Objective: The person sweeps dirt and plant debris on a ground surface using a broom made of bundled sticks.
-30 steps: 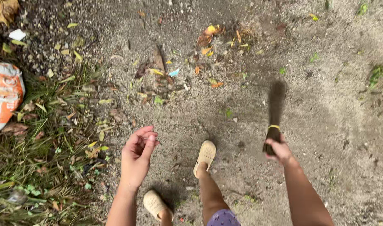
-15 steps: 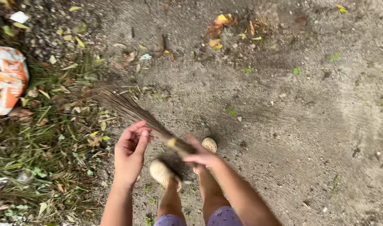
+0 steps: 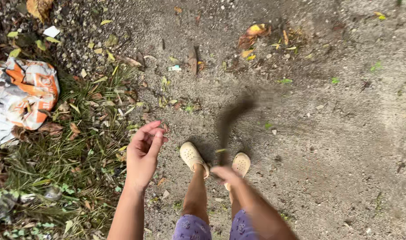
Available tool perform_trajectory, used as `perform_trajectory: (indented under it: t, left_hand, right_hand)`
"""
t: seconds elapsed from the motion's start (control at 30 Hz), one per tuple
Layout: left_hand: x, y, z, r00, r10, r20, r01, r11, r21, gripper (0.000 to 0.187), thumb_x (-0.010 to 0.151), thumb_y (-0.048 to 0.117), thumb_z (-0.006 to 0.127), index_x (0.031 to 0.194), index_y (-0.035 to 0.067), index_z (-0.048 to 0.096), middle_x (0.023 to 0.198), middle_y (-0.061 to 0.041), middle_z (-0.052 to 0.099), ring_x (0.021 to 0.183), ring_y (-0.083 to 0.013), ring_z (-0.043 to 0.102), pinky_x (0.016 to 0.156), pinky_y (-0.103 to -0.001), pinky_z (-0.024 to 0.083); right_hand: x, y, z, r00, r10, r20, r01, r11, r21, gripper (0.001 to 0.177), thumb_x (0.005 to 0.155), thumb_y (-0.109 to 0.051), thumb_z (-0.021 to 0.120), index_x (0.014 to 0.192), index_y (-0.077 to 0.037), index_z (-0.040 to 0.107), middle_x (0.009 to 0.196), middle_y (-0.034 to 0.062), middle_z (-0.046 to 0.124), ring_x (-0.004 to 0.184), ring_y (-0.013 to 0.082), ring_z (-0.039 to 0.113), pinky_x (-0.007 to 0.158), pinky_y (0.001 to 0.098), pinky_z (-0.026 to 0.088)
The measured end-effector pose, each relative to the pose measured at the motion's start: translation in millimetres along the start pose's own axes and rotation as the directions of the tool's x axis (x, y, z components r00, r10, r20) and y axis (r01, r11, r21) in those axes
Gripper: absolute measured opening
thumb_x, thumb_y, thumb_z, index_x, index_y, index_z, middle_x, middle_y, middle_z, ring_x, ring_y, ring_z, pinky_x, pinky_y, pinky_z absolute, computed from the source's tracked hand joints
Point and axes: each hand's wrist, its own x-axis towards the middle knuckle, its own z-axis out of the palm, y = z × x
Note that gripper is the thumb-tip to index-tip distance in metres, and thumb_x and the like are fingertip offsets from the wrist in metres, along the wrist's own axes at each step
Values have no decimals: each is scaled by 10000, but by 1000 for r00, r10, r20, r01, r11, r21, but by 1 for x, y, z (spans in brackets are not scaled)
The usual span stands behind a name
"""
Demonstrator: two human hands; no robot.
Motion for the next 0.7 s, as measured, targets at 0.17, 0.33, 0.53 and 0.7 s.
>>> perform_trajectory:
  t: [0.17,0.33,0.53,0.7]
  left_hand:
    - [11,8,-40,999,-32,10,31,998,48,314,1010,63,600,1320,22,606,1103,-39,684,966,-99,656,885,-266,550]
    - [36,14,-33,998,26,63,-28,999,31,322,1001,54,613,1319,11,603,1104,-48,689,962,-94,651,898,-261,554]
    - [63,22,36,983,33,182,-32,999,-11,319,1000,73,609,1313,15,600,1104,-37,690,964,-85,646,886,-249,551]
    - [78,32,130,958,-41,285,18,996,83,315,986,85,632,1297,37,633,1049,-32,689,920,-94,665,833,-243,545]
  right_hand:
    - [-35,-25,148,966,32,256,29,973,-230,1132,759,-130,745,1631,-370,64,1209,265,587,740,314,658,568,370,567]
    - [-60,-26,51,914,-257,315,275,961,-14,907,737,-172,811,1504,-103,332,1186,239,612,902,341,651,672,411,580]
    - [-106,-2,-135,969,-248,-13,244,945,219,677,775,-193,825,1360,-2,542,1173,157,706,1052,257,709,840,344,626]
    - [-153,3,-329,961,-84,-264,204,858,471,632,799,-112,730,1350,-19,433,1077,207,681,918,336,737,802,439,679]
